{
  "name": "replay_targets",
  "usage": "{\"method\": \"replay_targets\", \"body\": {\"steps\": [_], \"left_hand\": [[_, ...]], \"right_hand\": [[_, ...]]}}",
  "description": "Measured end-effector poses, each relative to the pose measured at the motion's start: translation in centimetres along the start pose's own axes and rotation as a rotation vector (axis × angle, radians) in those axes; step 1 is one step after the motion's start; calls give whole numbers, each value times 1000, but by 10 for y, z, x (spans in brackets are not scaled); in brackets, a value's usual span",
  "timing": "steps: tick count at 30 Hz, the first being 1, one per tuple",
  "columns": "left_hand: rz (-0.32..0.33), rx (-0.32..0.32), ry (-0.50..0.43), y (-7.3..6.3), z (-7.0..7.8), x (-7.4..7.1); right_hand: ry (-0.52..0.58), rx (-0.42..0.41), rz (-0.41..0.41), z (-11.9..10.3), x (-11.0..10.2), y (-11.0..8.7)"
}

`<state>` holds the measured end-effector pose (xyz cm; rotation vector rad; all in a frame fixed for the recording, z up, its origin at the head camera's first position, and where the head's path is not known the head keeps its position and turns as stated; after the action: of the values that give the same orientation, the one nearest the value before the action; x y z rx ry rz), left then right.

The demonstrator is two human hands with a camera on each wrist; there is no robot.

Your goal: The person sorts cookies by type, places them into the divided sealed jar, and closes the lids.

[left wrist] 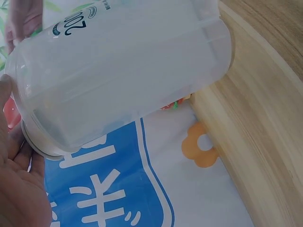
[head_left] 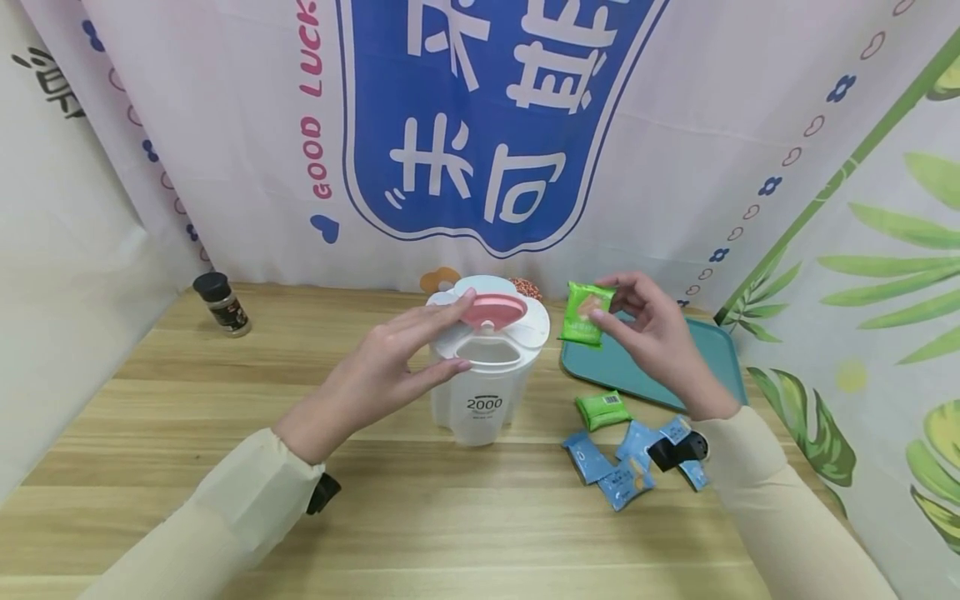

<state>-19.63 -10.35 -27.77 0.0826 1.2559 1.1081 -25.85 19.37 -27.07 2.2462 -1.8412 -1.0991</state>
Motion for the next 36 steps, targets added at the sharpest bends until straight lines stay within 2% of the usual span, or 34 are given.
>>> {"method": "replay_targets", "body": {"steps": [7, 13, 19, 27, 36], "left_hand": [[5, -7, 10, -1, 0, 0], [10, -13, 0, -1, -1, 0], [5, -16, -5, -2, -2, 1], [-11, -11, -11, -1, -2, 1], [-14, -17, -20, -1, -2, 0]], "right_hand": [[116, -85, 93, -41, 3, 1], [176, -200, 37, -67, 19, 0], [113, -253, -34, -79, 39, 0], [-7, -321, -86, -86, 62, -2], [-70, -303, -176, -81, 78, -6]]}}
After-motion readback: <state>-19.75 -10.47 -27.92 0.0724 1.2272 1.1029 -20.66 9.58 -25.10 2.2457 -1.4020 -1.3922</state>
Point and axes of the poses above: each hand's wrist, its own y-axis towards the middle knuckle, its own x-axis out of the palm, z = x × y, the point moved 6 cm from there along y, towards the middle knuckle, and after that the axes turned 4 degrees about x, right-handed, at the moved point
